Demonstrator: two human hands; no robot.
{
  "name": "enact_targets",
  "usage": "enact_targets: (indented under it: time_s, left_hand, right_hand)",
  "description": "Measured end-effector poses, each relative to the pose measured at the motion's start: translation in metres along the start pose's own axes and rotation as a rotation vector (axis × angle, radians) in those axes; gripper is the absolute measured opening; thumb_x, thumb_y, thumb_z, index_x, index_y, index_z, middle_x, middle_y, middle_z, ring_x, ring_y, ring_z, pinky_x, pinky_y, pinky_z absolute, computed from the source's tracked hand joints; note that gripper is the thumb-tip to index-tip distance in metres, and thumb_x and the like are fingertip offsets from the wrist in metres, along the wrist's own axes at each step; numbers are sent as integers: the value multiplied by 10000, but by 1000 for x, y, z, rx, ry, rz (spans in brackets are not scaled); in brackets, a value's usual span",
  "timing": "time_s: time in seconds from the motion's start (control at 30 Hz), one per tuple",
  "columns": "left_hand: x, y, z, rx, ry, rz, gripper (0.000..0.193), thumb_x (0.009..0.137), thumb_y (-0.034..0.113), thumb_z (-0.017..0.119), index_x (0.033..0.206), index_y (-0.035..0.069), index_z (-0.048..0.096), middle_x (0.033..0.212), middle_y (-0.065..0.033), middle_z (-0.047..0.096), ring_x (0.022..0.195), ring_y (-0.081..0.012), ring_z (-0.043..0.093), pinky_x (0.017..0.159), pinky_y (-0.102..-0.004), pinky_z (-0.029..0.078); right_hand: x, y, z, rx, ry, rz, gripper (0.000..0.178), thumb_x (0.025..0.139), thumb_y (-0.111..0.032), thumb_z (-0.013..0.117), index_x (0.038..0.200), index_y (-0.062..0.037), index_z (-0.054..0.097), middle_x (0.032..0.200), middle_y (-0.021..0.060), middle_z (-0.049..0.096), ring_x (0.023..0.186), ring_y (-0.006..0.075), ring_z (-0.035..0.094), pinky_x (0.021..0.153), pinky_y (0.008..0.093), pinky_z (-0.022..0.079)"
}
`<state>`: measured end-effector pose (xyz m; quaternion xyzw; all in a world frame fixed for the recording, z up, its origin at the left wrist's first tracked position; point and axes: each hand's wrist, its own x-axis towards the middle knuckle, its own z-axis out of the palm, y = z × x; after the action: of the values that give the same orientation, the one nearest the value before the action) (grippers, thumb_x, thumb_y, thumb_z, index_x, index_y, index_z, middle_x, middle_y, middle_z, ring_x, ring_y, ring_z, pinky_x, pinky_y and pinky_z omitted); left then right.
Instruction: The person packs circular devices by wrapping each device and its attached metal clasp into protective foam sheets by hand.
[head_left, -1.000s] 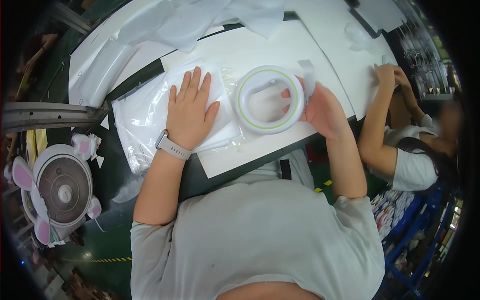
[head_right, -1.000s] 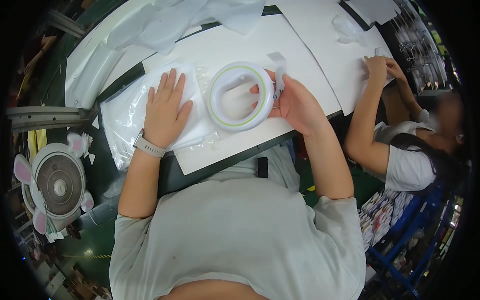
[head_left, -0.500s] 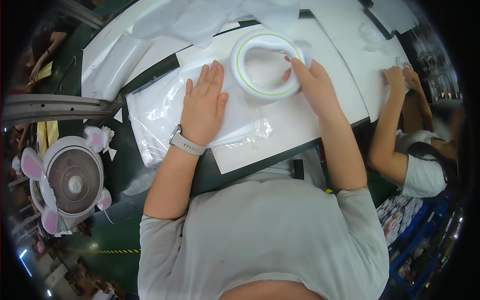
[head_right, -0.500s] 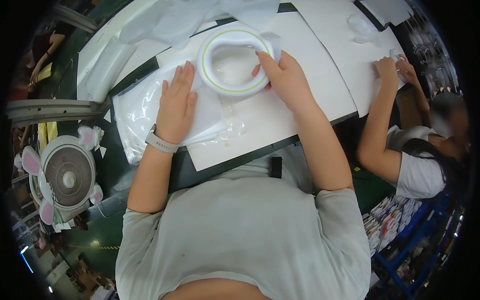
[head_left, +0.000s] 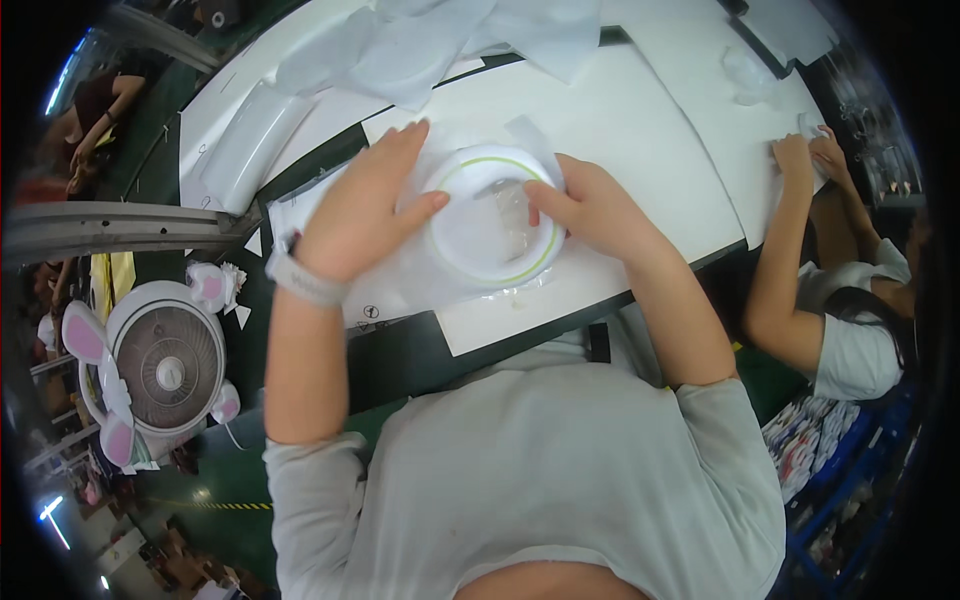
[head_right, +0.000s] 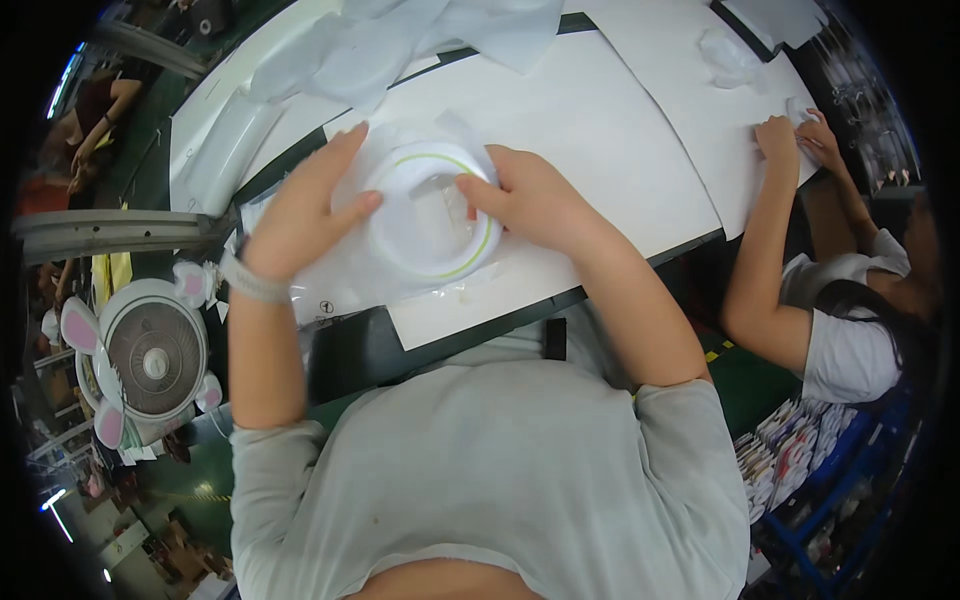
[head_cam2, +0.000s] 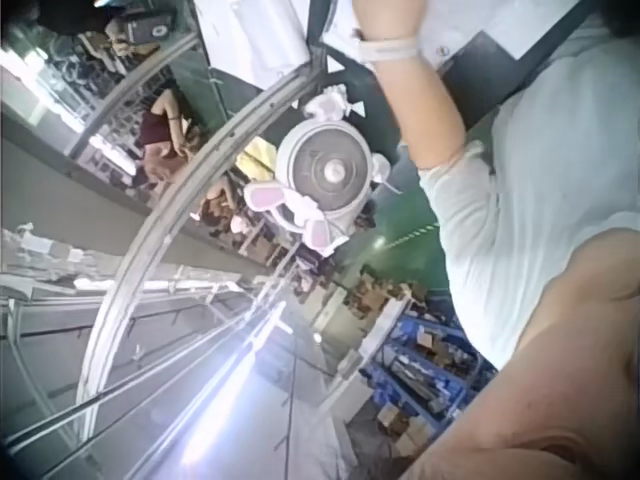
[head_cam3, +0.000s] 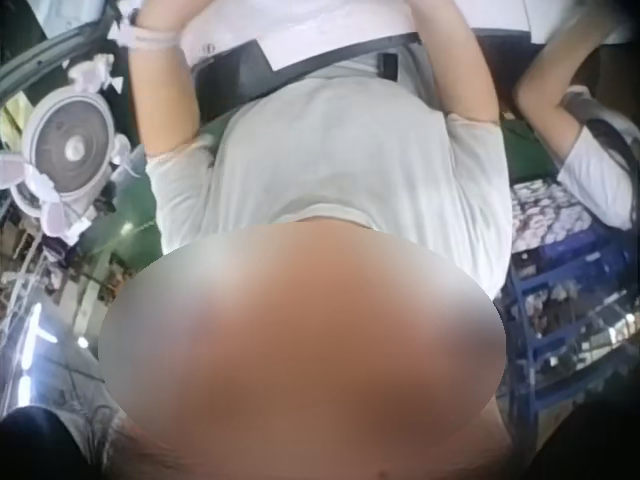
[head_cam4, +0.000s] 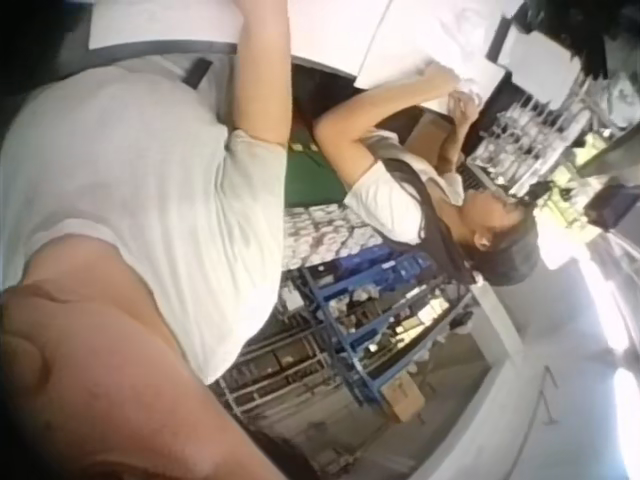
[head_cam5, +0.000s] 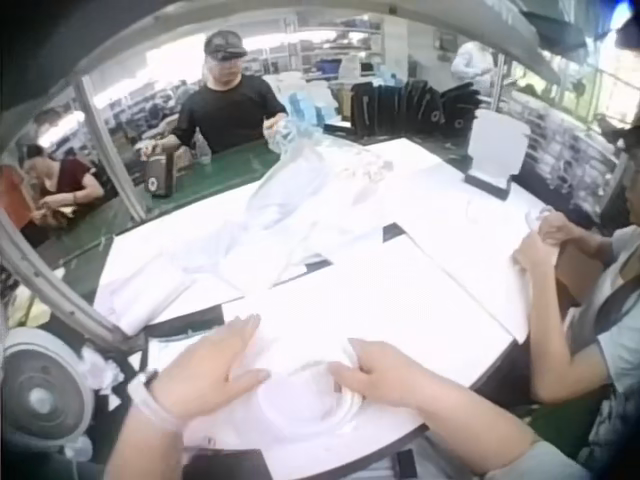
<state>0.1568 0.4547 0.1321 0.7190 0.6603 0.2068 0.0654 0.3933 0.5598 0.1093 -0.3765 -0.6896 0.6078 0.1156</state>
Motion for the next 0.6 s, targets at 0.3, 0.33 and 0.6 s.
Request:
enact_targets:
  time_s: [0.3, 0.33, 0.6]
  left_hand:
    - [35, 23, -13, -862, -247, -73, 596, 762, 266, 768, 1267, 56, 530, 1111, -46, 584, 1017, -136, 539, 913, -280, 429]
    - [28, 31, -6, -896, -99, -109, 578, 768, 246, 771, 1271, 82, 538, 1120, -50, 589, 1024, -159, 555, 920, -290, 438]
    - [-5, 46, 28, -734, 279, 219, 497, 732, 94, 770, 1203, 66, 613, 1132, -92, 637, 974, -227, 609, 839, -310, 483]
  right_hand:
    - [-16, -55, -12, -451, 107, -435, 337, 818, -275, 637, 1047, -28, 631, 804, 147, 661, 725, 281, 634, 634, 350, 481]
    - [-18, -62, -18, -524, 100, -492, 361, 803, -271, 652, 1076, -37, 628, 795, 137, 661, 725, 278, 633, 629, 356, 479]
    - [-19, -60, -2, -783, 78, -759, 618, 700, -220, 753, 1274, -92, 562, 715, 85, 611, 696, 257, 600, 604, 366, 468]
